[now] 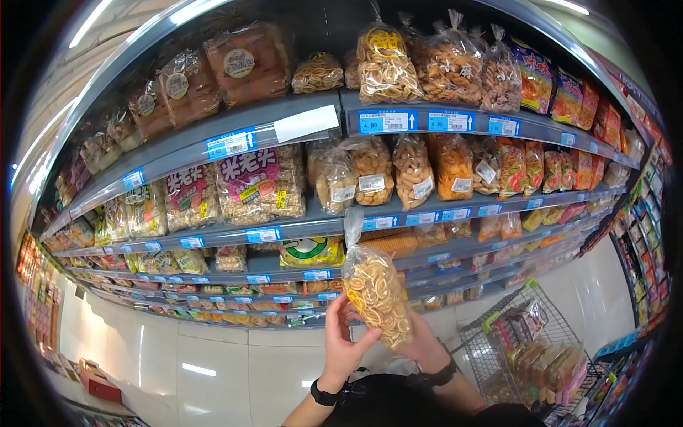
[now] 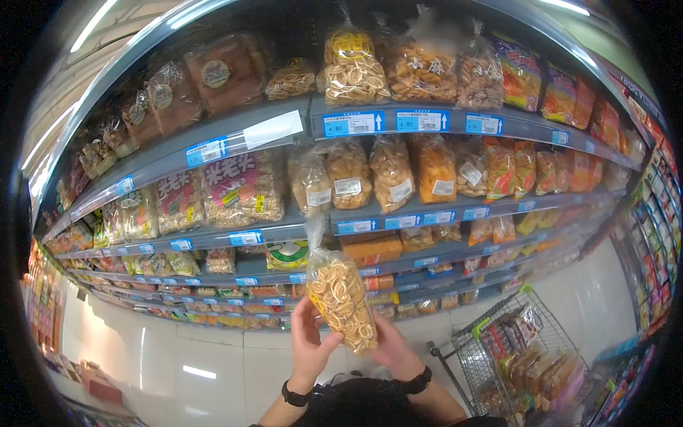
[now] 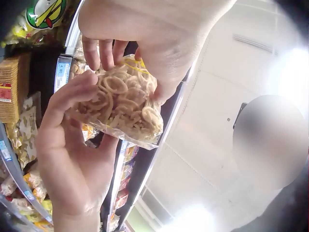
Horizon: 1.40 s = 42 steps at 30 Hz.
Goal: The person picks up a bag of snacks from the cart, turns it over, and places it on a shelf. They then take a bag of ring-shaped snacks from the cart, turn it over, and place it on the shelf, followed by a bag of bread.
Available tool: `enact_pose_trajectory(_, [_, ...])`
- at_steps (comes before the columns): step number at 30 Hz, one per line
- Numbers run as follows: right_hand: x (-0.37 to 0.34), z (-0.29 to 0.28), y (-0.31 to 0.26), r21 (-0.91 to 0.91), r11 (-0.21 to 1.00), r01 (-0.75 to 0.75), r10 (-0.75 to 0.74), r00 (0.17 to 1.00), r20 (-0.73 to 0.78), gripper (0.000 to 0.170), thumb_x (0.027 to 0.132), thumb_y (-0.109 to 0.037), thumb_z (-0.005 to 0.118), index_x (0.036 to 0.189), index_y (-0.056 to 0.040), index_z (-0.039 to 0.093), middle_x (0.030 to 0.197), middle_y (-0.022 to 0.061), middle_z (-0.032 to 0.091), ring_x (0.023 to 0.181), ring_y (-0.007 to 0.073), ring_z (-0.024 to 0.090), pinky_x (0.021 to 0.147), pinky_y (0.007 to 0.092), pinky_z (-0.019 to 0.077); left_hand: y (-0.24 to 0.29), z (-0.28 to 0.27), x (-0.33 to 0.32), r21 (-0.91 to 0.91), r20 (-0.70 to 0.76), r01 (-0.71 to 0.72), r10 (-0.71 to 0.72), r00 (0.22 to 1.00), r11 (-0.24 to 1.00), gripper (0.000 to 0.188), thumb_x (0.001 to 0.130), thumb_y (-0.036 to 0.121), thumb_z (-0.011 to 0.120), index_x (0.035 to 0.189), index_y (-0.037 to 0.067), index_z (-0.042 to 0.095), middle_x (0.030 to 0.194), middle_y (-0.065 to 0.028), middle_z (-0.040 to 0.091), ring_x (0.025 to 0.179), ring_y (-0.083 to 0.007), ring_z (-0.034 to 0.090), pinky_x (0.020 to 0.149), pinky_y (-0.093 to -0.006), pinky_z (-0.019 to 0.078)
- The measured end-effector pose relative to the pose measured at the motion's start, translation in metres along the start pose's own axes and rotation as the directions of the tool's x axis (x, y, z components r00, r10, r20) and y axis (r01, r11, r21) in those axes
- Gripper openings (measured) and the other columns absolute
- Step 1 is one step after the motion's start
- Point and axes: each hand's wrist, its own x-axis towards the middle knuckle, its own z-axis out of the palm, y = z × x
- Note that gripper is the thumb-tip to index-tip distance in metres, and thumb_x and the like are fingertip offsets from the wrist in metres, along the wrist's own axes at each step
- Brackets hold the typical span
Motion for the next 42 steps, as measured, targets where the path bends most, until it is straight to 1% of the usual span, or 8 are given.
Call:
enact_pose_trajectory(6, [0.000, -0.003, 0.001, 0.020, 1.000, -0.015, 0.016, 0.999, -0.050, 0.050, 0.107, -0.036, 0.029, 0.146, -0.0046, 0.037, 0.141, 0.0109, 0.051, 0.126, 0.0224, 0.053, 0.107, 0.0415, 0.0430, -0.002, -0.003, -0.002, -0.016, -0.005, 0.018, -0.018, 1.000, 1.000, 0.087, 0.075, 0.004, 0.082, 0.144, 0.001, 0.030, 0.136, -0.0130, 0.047, 0.117, -0.0202, 0.052, 0.092, -0.0335, 0.0472])
enact_pose_trajectory(9, [-0.004, 0.006, -0.004, -0.204, 0.978, 0.043, -0.056, 0.997, -0.055, 0.050, 0.107, -0.036, 0.029, 0.145, -0.0039, 0.039, 0.141, 0.0113, 0.051, 0.126, 0.0225, 0.053, 0.106, 0.0415, 0.0436, -0.003, -0.001, -0.002, -0.024, -0.012, 0.021, -0.022, 1.000, 0.999, 0.087, 0.074, 0.004, 0.082, 0.145, 0.001, 0.030, 0.136, -0.0128, 0.046, 0.116, -0.0195, 0.052, 0.091, -0.0326, 0.0473])
enact_pose_trajectory(14, [-0.003, -0.008, 0.000, 0.087, 0.996, -0.001, 0.004, 0.999, -0.037, 0.051, 0.107, -0.036, 0.030, 0.144, -0.0025, 0.039, 0.140, 0.0120, 0.052, 0.125, 0.0230, 0.054, 0.106, 0.0414, 0.0437, -0.005, 0.001, -0.003, -0.021, -0.013, 0.048, -0.048, 0.999, 0.999, 0.088, 0.073, 0.005, 0.083, 0.144, 0.001, 0.031, 0.135, -0.0121, 0.047, 0.116, -0.0188, 0.052, 0.090, -0.0316, 0.0467])
enact_pose_trajectory(18, [-0.001, -0.006, -0.004, 0.056, 0.998, 0.004, -0.001, 0.998, -0.058, 0.051, 0.107, -0.036, 0.031, 0.144, -0.0028, 0.039, 0.141, 0.0113, 0.051, 0.126, 0.0225, 0.053, 0.106, 0.0415, 0.0437, -0.007, 0.003, -0.002, -0.068, -0.003, 0.019, -0.019, 1.000, 0.998, 0.082, 0.073, 0.005, 0.084, 0.138, 0.003, 0.034, 0.132, -0.0117, 0.047, 0.118, -0.0196, 0.051, 0.092, -0.0333, 0.0458])
enact_pose_trajectory(29, [-0.007, 0.003, -0.005, -0.148, 0.889, 0.434, -0.457, 0.866, -0.204, 0.042, 0.101, -0.019, 0.048, 0.136, 0.0037, 0.045, 0.135, 0.0150, 0.054, 0.126, 0.0263, 0.052, 0.108, 0.0422, 0.0388, -0.006, 0.000, 0.000, -0.165, -0.004, 0.088, -0.090, 0.996, 0.982, 0.070, 0.081, 0.003, 0.075, 0.138, 0.001, 0.034, 0.131, -0.0125, 0.049, 0.123, -0.0219, 0.051, 0.105, -0.0370, 0.0413])
enact_pose_trajectory(36, [-0.004, -0.003, -0.006, -0.139, 0.922, 0.361, -0.376, 0.922, -0.095, 0.043, 0.103, -0.018, 0.042, 0.141, 0.0030, 0.042, 0.144, 0.0137, 0.048, 0.132, 0.0247, 0.048, 0.111, 0.0434, 0.0375, -0.002, -0.004, -0.002, -0.217, -0.056, 0.210, -0.227, 0.972, 0.953, 0.061, 0.085, -0.005, 0.067, 0.137, -0.002, 0.035, 0.132, -0.0152, 0.052, 0.125, -0.0222, 0.051, 0.105, -0.0354, 0.0409])
enact_pose_trajectory(38, [-0.001, -0.012, 0.000, 0.135, 0.990, 0.048, -0.044, 0.998, -0.037, 0.057, 0.102, -0.034, 0.043, 0.147, -0.0014, 0.034, 0.148, 0.0154, 0.043, 0.135, 0.0295, 0.043, 0.114, 0.0461, 0.0313, -0.004, -0.006, -0.003, -0.244, -0.067, 0.244, -0.268, 0.961, 0.938, 0.059, 0.085, -0.005, 0.067, 0.135, -0.002, 0.037, 0.130, -0.0146, 0.053, 0.123, -0.0212, 0.052, 0.105, -0.0344, 0.0408])
enact_pose_trajectory(42, [0.004, 0.004, 0.000, 0.061, 0.998, 0.031, -0.027, 0.998, -0.063, 0.057, 0.105, -0.037, 0.033, 0.149, -0.0018, 0.029, 0.149, 0.0130, 0.043, 0.137, 0.0265, 0.041, 0.116, 0.0480, 0.0284, -0.009, -0.011, 0.000, -0.188, -0.133, 0.197, -0.224, 0.966, 0.962, 0.055, 0.084, -0.004, 0.069, 0.130, 0.000, 0.040, 0.121, -0.0121, 0.058, 0.114, -0.0177, 0.055, 0.101, -0.0313, 0.0411])
